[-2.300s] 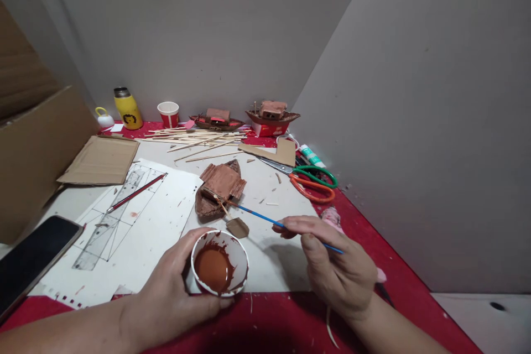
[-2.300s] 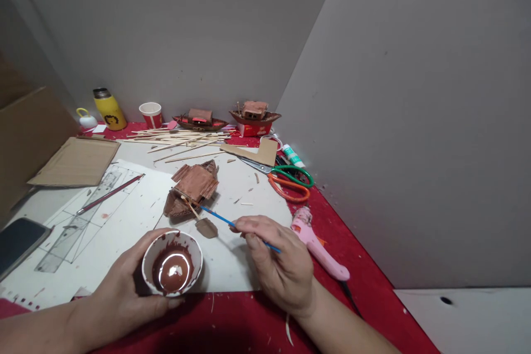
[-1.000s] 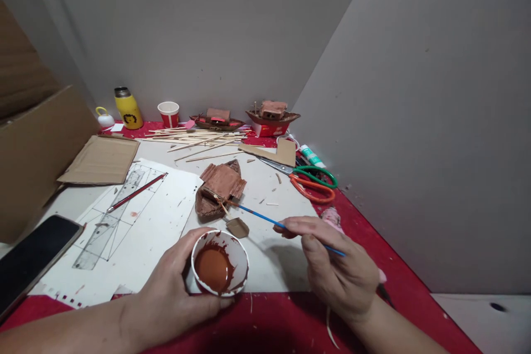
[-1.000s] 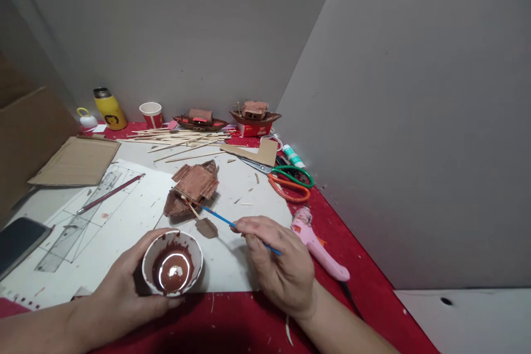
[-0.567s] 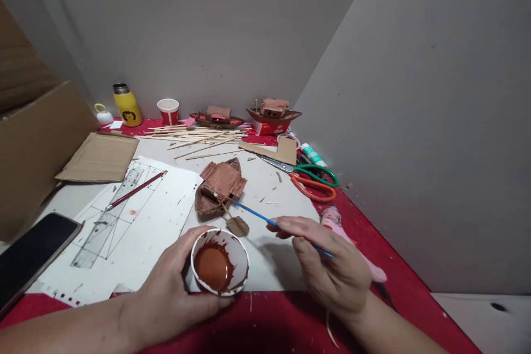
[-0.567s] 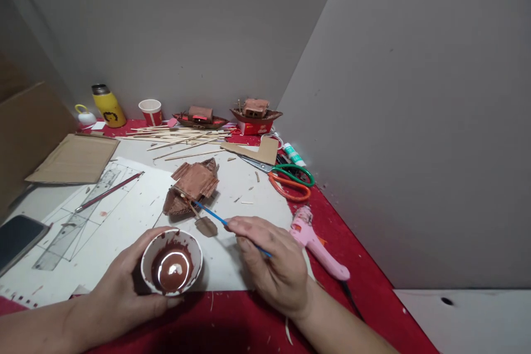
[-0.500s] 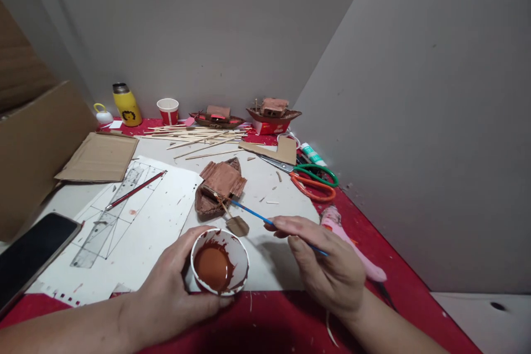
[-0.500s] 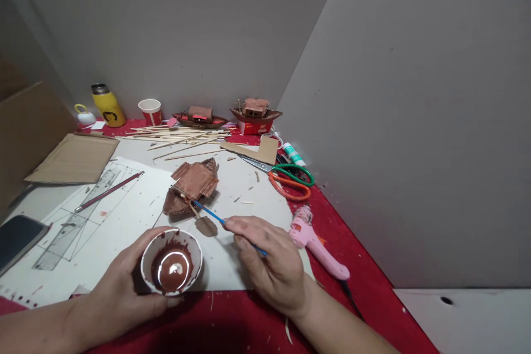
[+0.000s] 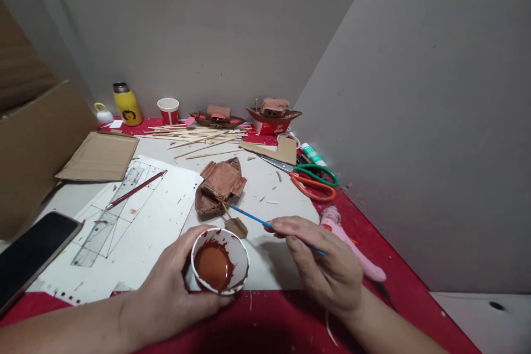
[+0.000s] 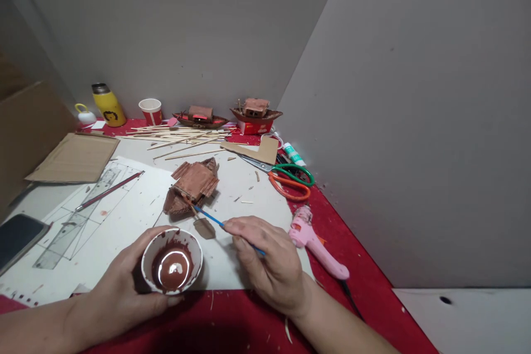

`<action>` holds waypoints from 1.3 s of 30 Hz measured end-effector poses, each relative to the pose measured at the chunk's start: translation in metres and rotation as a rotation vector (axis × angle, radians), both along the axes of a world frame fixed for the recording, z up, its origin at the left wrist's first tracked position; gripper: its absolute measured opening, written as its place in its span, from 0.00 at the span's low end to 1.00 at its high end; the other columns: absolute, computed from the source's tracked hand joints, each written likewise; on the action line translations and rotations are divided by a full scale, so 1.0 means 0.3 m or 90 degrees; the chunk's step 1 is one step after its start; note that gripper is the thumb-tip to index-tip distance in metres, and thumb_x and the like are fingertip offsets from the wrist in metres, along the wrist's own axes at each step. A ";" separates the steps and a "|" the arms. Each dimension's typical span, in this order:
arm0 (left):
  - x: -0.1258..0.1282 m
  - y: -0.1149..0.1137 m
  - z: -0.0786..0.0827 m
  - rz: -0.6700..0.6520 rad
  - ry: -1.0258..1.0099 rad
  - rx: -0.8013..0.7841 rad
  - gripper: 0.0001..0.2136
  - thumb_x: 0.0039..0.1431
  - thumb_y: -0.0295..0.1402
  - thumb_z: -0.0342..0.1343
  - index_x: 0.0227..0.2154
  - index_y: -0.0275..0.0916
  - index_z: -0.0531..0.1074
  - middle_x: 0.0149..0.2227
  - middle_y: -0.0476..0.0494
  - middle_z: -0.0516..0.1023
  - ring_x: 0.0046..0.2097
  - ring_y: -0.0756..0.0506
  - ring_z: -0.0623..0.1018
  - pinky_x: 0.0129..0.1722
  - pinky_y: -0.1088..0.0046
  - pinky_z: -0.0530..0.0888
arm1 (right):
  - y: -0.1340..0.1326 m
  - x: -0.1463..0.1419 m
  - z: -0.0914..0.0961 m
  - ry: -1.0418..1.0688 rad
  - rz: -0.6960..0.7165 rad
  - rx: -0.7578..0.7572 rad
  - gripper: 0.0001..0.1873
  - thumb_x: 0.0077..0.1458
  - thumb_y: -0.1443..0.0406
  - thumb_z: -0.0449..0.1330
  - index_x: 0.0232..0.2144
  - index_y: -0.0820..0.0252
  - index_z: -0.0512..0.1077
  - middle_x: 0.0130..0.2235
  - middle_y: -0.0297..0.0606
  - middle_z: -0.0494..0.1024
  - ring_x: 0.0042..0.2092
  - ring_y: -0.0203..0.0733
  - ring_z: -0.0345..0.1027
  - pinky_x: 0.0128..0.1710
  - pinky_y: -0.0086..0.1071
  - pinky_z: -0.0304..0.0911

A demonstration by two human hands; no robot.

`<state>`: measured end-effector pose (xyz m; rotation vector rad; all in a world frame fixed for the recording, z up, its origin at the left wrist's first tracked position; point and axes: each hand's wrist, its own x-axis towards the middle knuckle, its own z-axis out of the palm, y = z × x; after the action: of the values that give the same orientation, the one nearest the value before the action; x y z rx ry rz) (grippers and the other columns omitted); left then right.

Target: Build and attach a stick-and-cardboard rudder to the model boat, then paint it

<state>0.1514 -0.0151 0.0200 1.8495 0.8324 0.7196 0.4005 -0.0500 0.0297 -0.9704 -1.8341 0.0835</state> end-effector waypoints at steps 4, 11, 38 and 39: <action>-0.003 0.000 0.003 -0.008 0.001 0.002 0.29 0.50 0.33 0.66 0.54 0.49 0.62 0.51 0.49 0.76 0.49 0.44 0.78 0.50 0.69 0.75 | -0.010 0.005 0.003 0.016 -0.013 0.006 0.19 0.59 0.75 0.55 0.50 0.56 0.71 0.39 0.41 0.81 0.42 0.43 0.77 0.38 0.35 0.75; -0.001 0.007 0.003 -0.018 0.006 -0.011 0.29 0.51 0.33 0.65 0.54 0.49 0.61 0.51 0.48 0.76 0.49 0.44 0.78 0.49 0.70 0.76 | -0.005 0.005 -0.006 0.009 0.002 0.006 0.18 0.60 0.74 0.55 0.51 0.56 0.72 0.40 0.41 0.81 0.43 0.44 0.77 0.39 0.37 0.75; -0.002 0.005 0.005 -0.006 0.003 -0.031 0.30 0.49 0.34 0.67 0.55 0.47 0.63 0.50 0.45 0.77 0.49 0.42 0.78 0.50 0.65 0.75 | -0.003 0.013 -0.009 0.099 -0.073 -0.017 0.12 0.60 0.73 0.55 0.43 0.56 0.75 0.35 0.37 0.81 0.37 0.40 0.77 0.35 0.32 0.73; -0.002 0.005 0.008 -0.006 0.001 -0.028 0.30 0.49 0.33 0.67 0.54 0.47 0.63 0.50 0.45 0.77 0.49 0.42 0.78 0.50 0.66 0.75 | -0.006 0.012 -0.006 0.100 -0.067 0.001 0.13 0.60 0.74 0.55 0.43 0.56 0.74 0.35 0.37 0.81 0.37 0.40 0.77 0.35 0.33 0.73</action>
<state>0.1509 -0.0135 0.0222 1.8128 0.8339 0.6890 0.4042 -0.0518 0.0279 -1.0282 -1.6365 0.0909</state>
